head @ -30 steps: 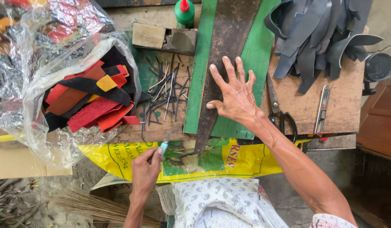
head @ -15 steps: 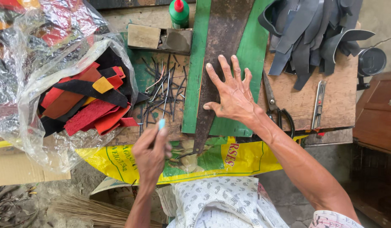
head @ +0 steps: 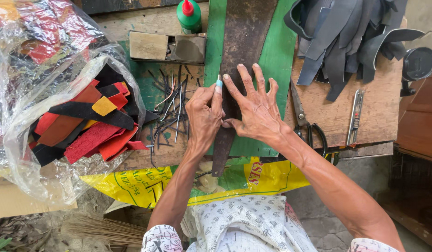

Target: The person uses a utility knife to cut strips of black and orange rubber on a green cutting board. They repeatedly position the rubber, cut along the edge, and set the cut pieces aside on the workbench.

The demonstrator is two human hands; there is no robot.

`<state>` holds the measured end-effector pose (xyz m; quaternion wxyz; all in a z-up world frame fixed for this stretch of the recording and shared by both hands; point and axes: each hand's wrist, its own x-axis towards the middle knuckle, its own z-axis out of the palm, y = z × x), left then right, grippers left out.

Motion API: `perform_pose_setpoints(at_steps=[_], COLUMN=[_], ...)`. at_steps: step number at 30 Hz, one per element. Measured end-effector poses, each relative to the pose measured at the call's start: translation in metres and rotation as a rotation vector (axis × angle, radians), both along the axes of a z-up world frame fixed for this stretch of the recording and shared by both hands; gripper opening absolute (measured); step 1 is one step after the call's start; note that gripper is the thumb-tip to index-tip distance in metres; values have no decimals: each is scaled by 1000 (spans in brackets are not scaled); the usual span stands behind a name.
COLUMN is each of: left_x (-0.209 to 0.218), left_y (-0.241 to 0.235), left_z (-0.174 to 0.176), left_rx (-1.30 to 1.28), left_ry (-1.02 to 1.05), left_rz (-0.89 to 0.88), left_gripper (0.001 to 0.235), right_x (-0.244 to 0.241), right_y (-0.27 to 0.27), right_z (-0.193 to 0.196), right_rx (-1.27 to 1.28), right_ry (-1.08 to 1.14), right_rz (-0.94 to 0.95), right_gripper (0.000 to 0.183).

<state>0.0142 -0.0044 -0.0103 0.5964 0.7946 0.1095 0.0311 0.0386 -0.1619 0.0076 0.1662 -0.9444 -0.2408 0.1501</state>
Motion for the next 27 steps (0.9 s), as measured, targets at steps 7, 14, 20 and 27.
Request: perform_pose_setpoints(at_steps=[7,14,20,27], left_x=[3,4,5,3], left_y=[-1,-1,1,2], left_z=[-5,-3,-1,-4], left_rx=[222,197,247,303], left_ry=[-58,-30,-40,-66], left_rz=[-1,-12,-33,-47], left_gripper=[19,17,17,15], right_x=[0,-1,-1,-1], right_y=[-2,-2,-2,-2], right_z=[-2,-2,-3,-4], right_rx=[59,56,41,27], right_ry=[-5,9,11,-22], right_rz=[-4,-13,-12,-1], right_gripper=[112,111,111,110])
